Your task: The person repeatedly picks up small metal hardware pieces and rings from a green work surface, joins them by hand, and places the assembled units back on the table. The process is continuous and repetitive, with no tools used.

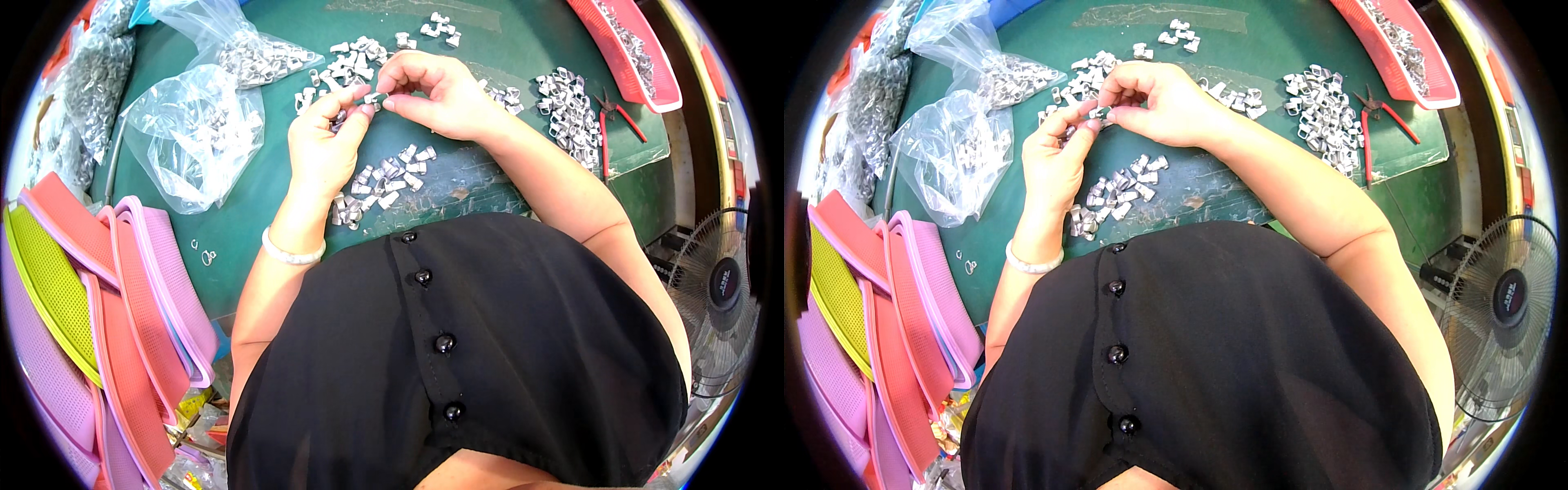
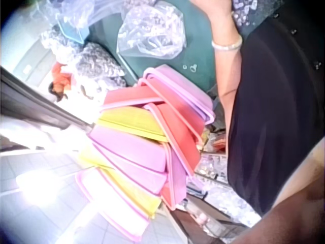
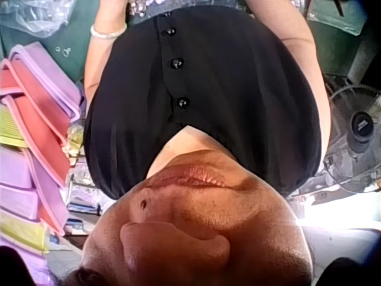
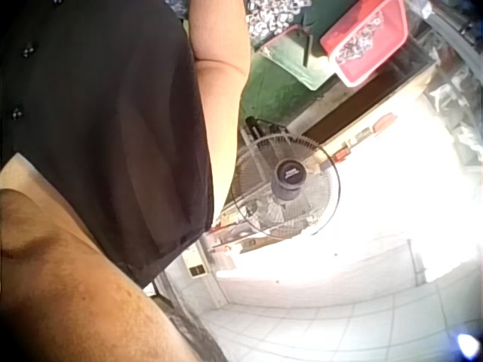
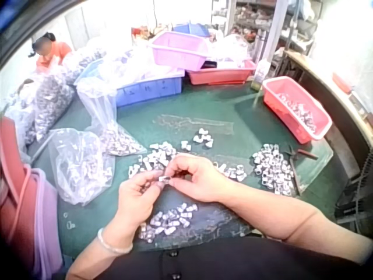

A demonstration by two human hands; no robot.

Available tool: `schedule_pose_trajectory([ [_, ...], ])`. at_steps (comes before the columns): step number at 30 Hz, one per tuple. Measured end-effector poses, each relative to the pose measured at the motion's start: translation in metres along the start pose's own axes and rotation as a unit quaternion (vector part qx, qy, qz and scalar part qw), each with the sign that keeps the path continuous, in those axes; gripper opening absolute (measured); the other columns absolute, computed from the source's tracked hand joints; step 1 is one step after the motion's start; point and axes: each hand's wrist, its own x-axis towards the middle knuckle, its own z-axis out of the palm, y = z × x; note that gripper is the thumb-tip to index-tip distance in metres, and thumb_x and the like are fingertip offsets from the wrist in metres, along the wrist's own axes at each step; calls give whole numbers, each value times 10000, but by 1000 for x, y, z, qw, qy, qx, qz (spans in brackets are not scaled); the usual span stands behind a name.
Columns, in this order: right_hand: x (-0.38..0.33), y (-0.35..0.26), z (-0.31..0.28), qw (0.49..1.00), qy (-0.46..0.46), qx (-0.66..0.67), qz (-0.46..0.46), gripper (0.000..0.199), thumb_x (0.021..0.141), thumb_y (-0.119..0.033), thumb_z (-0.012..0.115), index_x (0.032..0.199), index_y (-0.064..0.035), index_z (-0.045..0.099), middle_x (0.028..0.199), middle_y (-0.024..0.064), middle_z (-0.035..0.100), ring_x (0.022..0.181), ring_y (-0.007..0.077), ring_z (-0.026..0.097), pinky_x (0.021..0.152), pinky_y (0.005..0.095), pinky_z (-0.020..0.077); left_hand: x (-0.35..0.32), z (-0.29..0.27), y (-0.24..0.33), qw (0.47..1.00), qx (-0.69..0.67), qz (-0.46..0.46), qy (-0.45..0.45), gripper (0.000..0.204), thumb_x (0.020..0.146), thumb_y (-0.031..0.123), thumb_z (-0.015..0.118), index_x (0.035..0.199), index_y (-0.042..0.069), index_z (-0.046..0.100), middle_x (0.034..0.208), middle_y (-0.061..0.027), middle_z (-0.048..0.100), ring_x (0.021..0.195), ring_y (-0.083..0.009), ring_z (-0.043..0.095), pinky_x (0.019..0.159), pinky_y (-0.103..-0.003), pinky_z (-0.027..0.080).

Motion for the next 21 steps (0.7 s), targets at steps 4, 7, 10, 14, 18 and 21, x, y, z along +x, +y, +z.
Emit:
schedule_pose_trajectory([
  [4,1,2,1,1000,0,-3,27,132,791,46,584,912,-4,570,917,14,559,838,84,540,775,233,444,0,-1,-2,1000,-2,-29,-5,214,790,51,654,1002,18,658,837,-7,615,730,-53,523,652,-196,439],
  [7,1,3,1,999,-1,-7,40,130,797,37,584,918,-7,570,890,5,566,828,76,541,768,228,448,1,-1,-4,999,6,-31,-6,216,788,63,659,999,15,659,832,-11,615,731,-56,526,651,-200,441],
  [10,1,3,2,999,0,-9,46,128,801,27,585,923,-10,571,869,0,573,817,71,543,758,222,450,1,-1,-4,999,11,-29,-6,215,788,74,661,995,13,659,826,-16,615,730,-60,530,651,-202,442],
  [14,1,2,2,998,1,-3,58,119,808,8,588,924,-14,572,857,-4,579,806,66,543,748,217,452,1,-2,-4,999,18,-33,-5,212,791,81,658,990,9,659,823,-24,617,731,-66,536,652,-207,444],
  [18,1,2,3,998,2,-2,66,115,812,-4,589,925,-16,573,855,-6,581,804,64,543,746,216,453,1,-2,-4,999,24,-32,-5,210,791,85,658,986,6,660,823,-32,620,733,-72,542,652,-212,447],
  [21,1,1,3,998,3,9,65,117,812,-3,590,926,-16,573,856,-7,580,805,62,542,746,214,452,1,-2,-5,999,22,-36,-3,211,790,91,661,984,6,661,822,-35,620,734,-74,543,651,-213,447],
])
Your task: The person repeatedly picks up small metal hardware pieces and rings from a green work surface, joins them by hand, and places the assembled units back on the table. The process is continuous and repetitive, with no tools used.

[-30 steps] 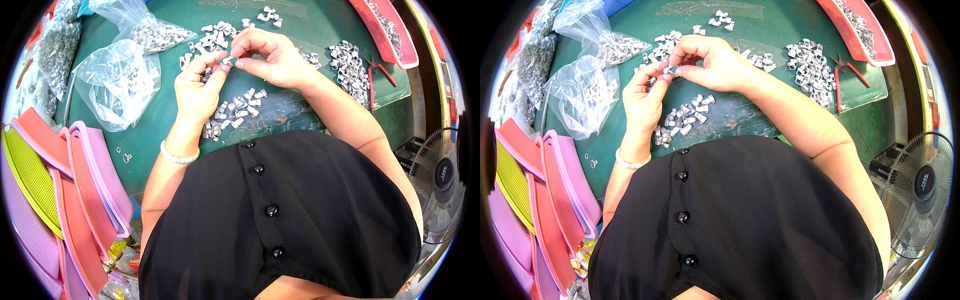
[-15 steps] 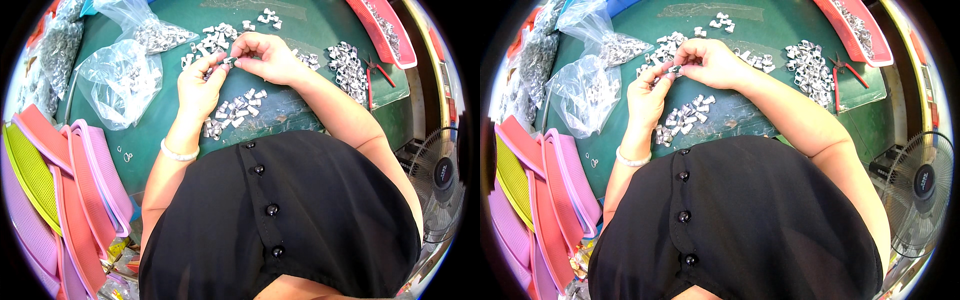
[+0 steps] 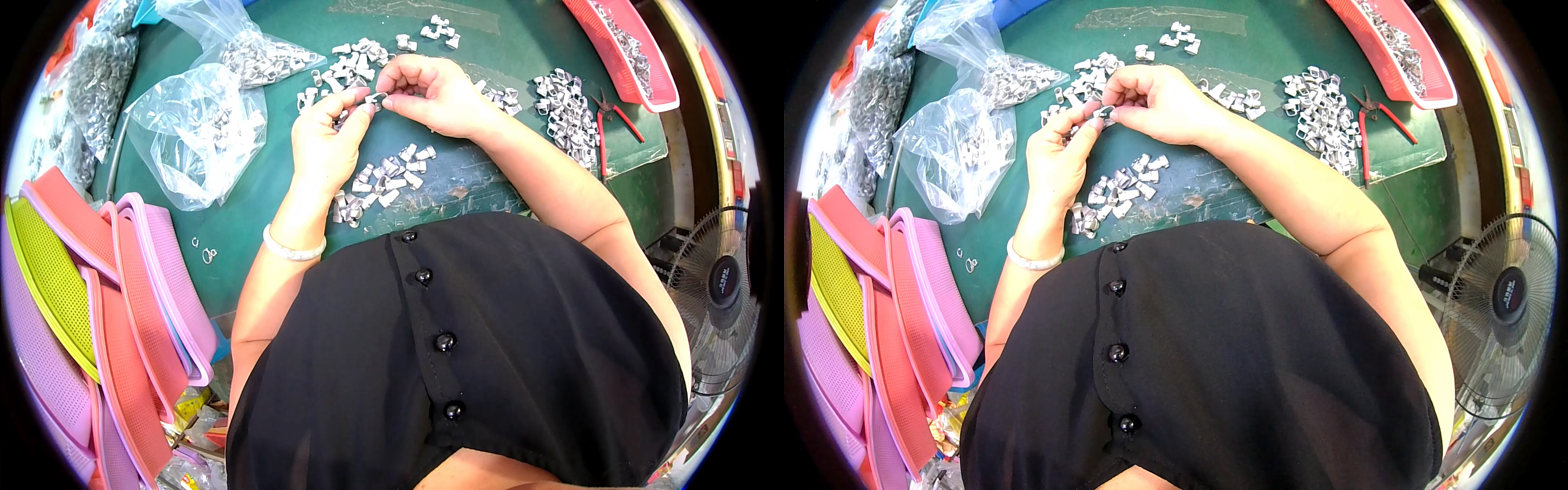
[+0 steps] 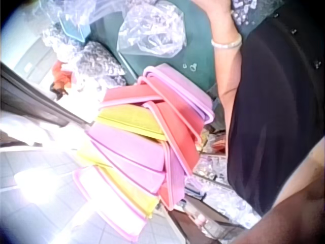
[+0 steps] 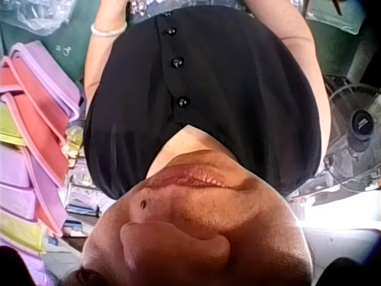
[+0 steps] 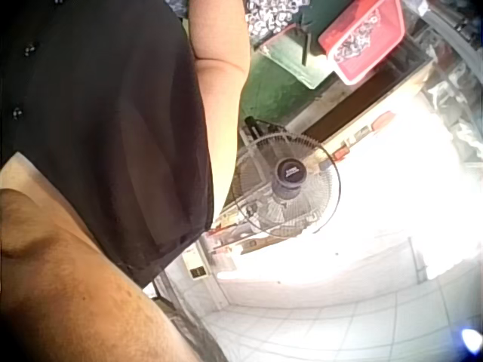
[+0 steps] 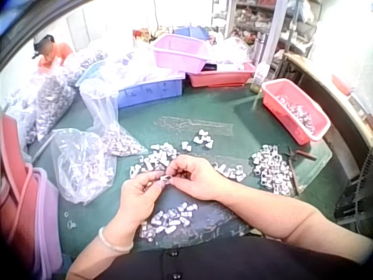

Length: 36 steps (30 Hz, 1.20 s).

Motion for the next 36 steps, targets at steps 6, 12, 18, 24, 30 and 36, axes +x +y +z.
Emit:
schedule_pose_trajectory([
  [6,0,4,0,1000,4,-8,-7,124,811,6,589,932,-17,568,858,-11,577,803,59,538,747,211,450,0,0,1,1000,1,3,-3,216,791,86,662,992,10,659,820,-27,620,734,-70,540,652,-211,447],
  [12,0,3,1,1000,8,-21,-14,127,812,9,587,935,-16,568,859,-11,575,803,59,535,749,211,449,-1,0,2,1000,-2,-1,-3,216,790,82,662,995,13,657,808,-19,617,729,-65,537,650,-208,446],
  [18,0,1,0,1000,4,-22,-5,128,816,-2,585,943,-16,569,865,-11,575,803,57,534,748,209,448,0,0,1,1000,3,6,1,211,791,86,662,990,13,659,807,-20,620,727,-66,539,648,-207,446],
  [24,0,0,1,1000,2,-10,-2,127,818,-3,583,943,-18,571,863,-12,577,808,56,536,748,209,448,0,0,1,1000,-12,-3,2,204,792,87,663,982,14,661,804,-16,619,720,-61,535,642,-203,442],
  [30,-2,0,2,998,37,-2,-53,144,807,33,581,944,-10,567,916,18,574,834,79,542,764,224,449,-1,0,5,999,-26,-18,5,201,802,82,656,990,12,654,816,-1,621,718,-42,523,640,-187,433],
  [36,-5,-5,3,990,47,-27,-128,157,797,65,575,942,6,564,978,67,551,884,120,536,786,239,448,-4,1,11,998,-66,11,14,184,815,68,642,986,0,649,835,-11,633,737,-53,538,680,-191,439],
])
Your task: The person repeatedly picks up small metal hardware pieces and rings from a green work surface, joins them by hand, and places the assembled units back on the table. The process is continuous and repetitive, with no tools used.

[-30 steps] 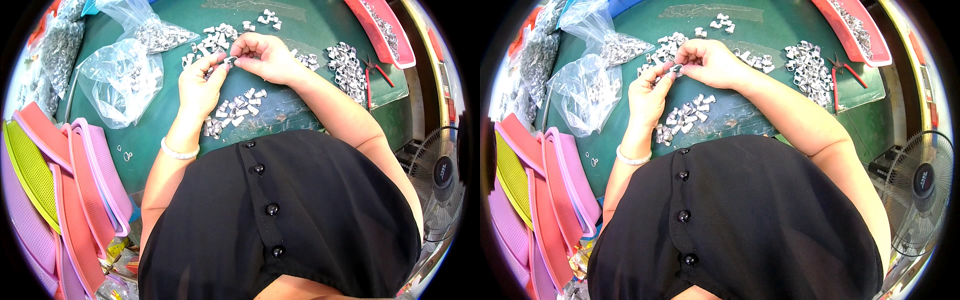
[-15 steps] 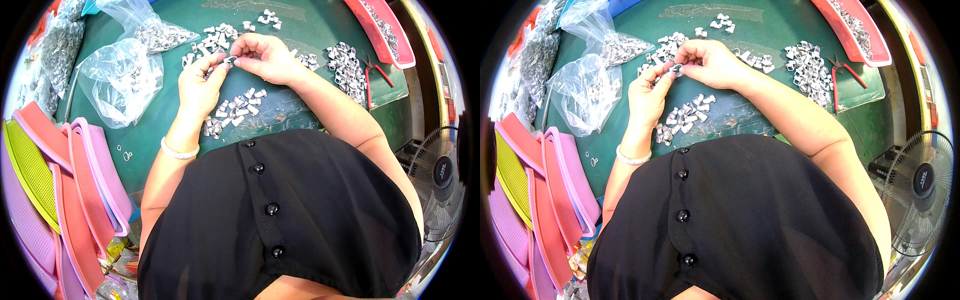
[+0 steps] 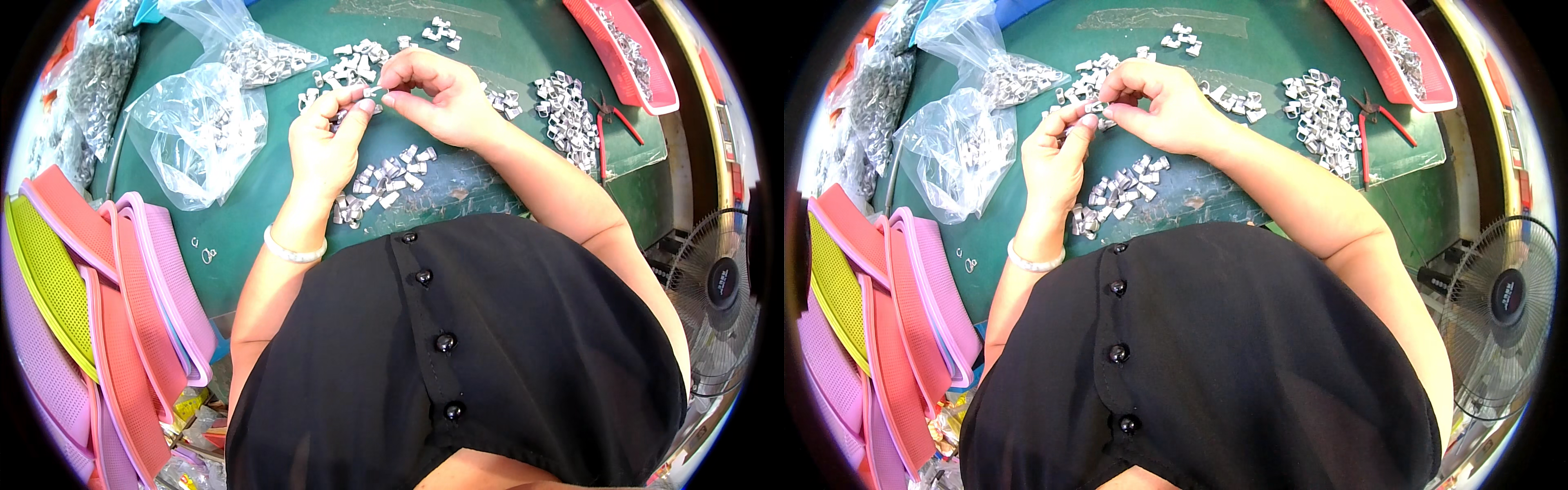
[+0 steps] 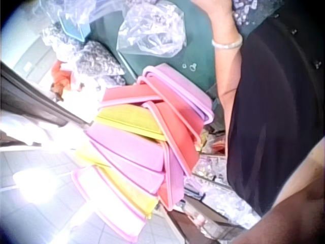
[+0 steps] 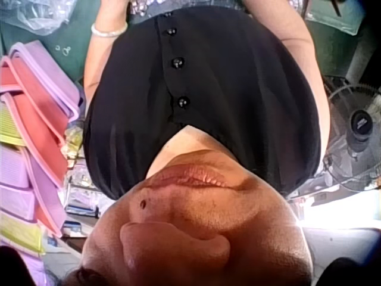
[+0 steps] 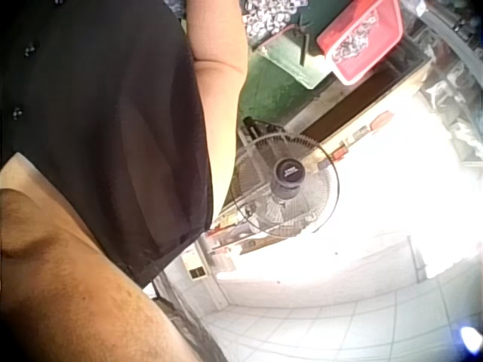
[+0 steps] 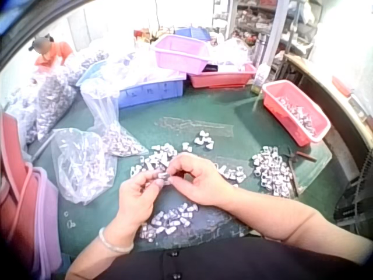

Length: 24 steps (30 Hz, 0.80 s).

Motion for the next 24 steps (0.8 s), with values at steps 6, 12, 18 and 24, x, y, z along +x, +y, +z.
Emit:
schedule_pose_trajectory([
  [6,0,-2,0,1000,2,-15,-25,168,790,75,577,943,6,566,962,71,554,866,124,541,772,240,450,0,0,2,1000,-9,10,8,187,814,71,652,984,-5,648,862,-24,641,779,-65,555,701,-201,448],
  [12,1,-3,2,997,9,-37,-62,167,774,80,589,922,7,567,925,71,563,815,122,545,734,236,450,0,0,1,1000,-16,0,9,186,814,81,658,979,-5,651,853,-21,638,770,-62,545,701,-199,442],
  [18,1,-5,2,995,15,-65,-80,160,764,72,604,903,2,569,910,70,572,768,122,550,701,235,458,0,0,1,1000,-4,6,5,182,816,82,657,976,-4,653,838,-13,635,757,-55,534,692,-195,435],
  [24,3,-5,5,992,52,-64,-98,130,734,15,637,846,-27,586,810,51,582,677,126,565,622,245,473,0,1,2,1000,-14,5,8,185,815,86,658,979,-1,654,837,-13,635,756,-54,534,692,-195,434],
])
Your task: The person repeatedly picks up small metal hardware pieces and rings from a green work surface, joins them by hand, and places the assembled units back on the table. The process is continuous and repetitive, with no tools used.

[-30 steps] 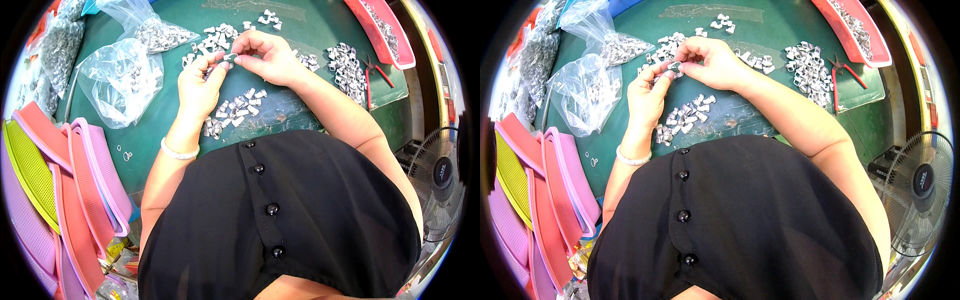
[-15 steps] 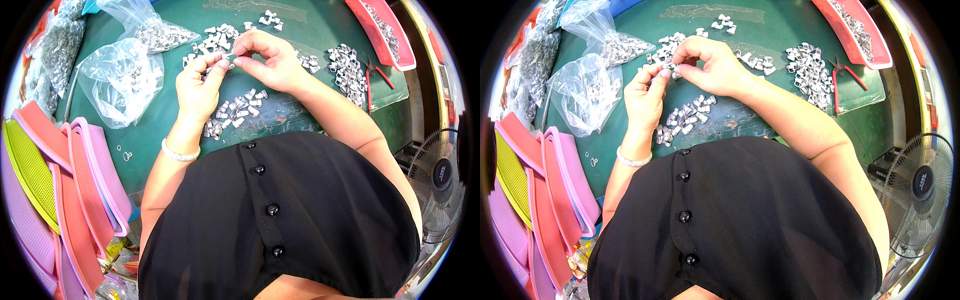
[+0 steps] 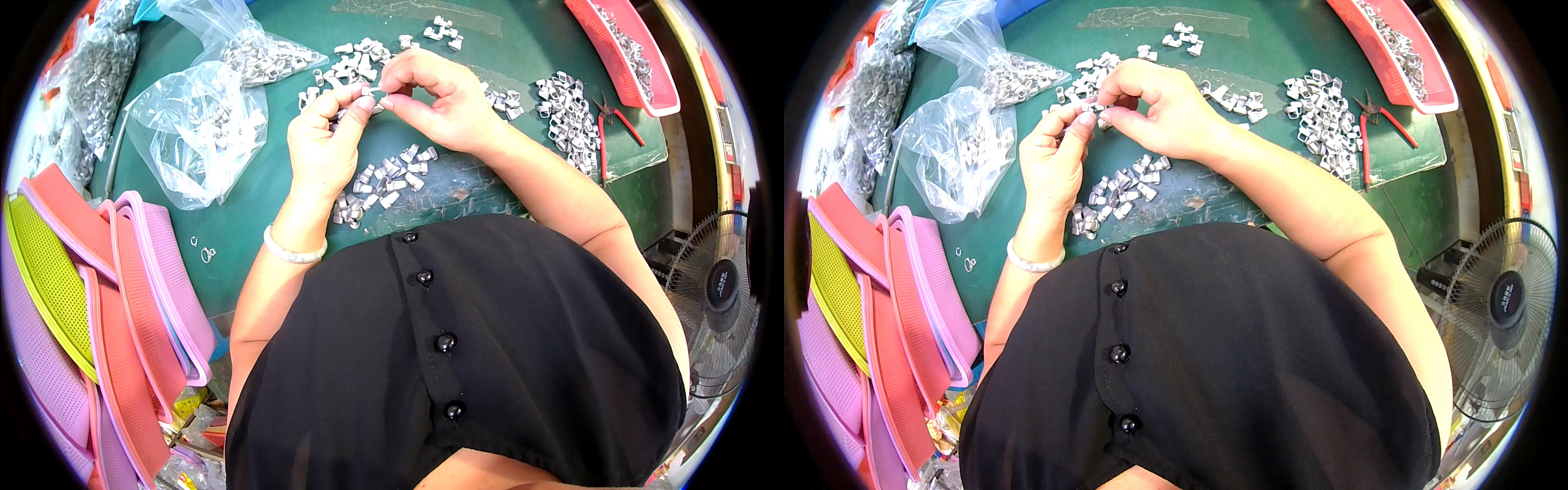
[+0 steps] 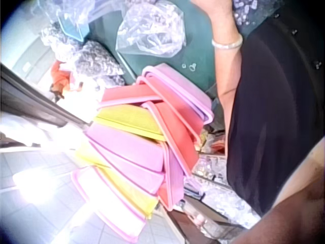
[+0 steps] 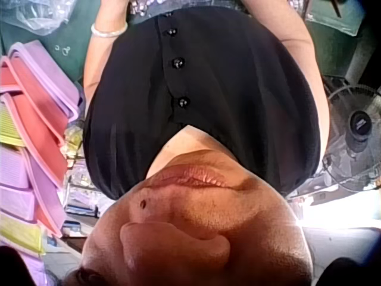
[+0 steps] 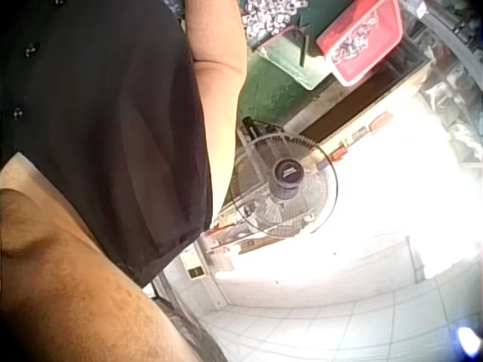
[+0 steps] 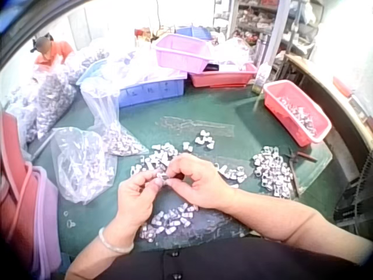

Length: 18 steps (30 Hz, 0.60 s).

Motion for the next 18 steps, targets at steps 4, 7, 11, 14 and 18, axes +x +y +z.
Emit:
schedule_pose_trajectory([
  [4,-1,-3,-4,999,-38,-11,10,164,753,64,620,895,2,567,907,68,574,763,122,551,689,235,460,0,-1,0,1000,6,-4,-3,182,818,81,652,981,-1,654,839,-14,636,754,-54,534,689,-195,435],
  [7,0,-3,-4,999,-39,-8,20,153,752,55,621,884,1,566,900,64,574,755,124,550,684,237,460,1,-1,2,1000,15,-2,-5,175,822,74,645,980,0,655,833,-13,636,735,-50,530,673,-187,431],
  [11,0,1,-10,991,-101,13,90,120,751,21,618,858,-10,573,870,54,573,721,127,545,659,246,460,7,-11,3,1000,-2,-22,10,163,825,69,637,975,6,657,800,0,621,690,-30,509,631,-166,412],
  [14,-2,1,-14,963,-244,29,115,109,736,-8,625,835,-21,580,829,49,570,685,130,539,626,255,458,11,-17,1,997,-47,-45,31,150,829,79,636,961,11,656,742,22,591,633,-19,487,562,-157,386],
  [18,3,-9,-14,942,-315,18,115,125,725,-34,651,830,-15,586,791,64,575,666,163,553,611,279,460,13,-19,0,997,-35,-56,40,144,831,99,636,946,14,656,720,26,582,590,-24,476,519,-159,371],
])
